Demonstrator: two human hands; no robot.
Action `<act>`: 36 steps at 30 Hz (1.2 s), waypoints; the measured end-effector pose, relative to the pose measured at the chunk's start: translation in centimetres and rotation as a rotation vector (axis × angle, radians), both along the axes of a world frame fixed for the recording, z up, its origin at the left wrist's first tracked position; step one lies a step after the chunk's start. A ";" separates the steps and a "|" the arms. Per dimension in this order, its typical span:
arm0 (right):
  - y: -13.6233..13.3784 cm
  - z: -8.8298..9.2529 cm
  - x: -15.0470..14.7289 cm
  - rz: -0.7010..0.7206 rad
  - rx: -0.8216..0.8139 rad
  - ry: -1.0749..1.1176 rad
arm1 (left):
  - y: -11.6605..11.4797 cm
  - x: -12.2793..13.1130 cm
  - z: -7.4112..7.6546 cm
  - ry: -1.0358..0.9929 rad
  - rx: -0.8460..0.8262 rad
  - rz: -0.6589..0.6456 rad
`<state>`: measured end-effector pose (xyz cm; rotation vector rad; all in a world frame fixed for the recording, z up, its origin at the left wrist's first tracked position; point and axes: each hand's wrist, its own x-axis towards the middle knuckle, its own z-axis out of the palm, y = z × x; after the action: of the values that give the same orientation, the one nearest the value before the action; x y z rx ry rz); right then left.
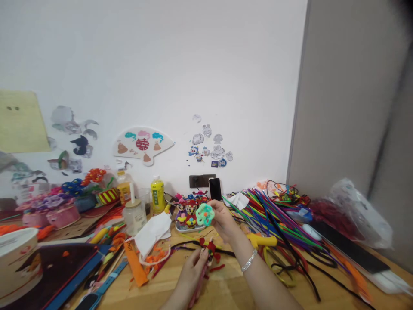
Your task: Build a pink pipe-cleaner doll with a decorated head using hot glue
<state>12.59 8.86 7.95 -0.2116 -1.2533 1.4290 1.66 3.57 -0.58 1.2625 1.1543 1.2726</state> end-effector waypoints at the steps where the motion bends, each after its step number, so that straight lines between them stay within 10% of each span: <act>1: 0.1 -0.1 0.1 -0.003 0.005 -0.008 | 0.0 0.0 -0.1 -0.007 -0.004 -0.004; 12: 2.3 -1.2 1.3 -0.258 0.031 -0.263 | 0.3 0.0 -0.2 -0.133 0.011 0.080; 25: 3.5 -3.9 1.4 -0.757 0.161 -1.092 | 1.1 -0.9 -0.7 -0.227 0.052 0.151; 36: 3.1 -3.5 2.1 -0.747 0.340 -1.395 | 1.5 -0.9 -1.6 -0.237 0.047 0.139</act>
<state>14.70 11.99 4.43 -1.4310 -2.1216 0.2435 0.73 5.07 -2.19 1.0462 1.0605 1.5155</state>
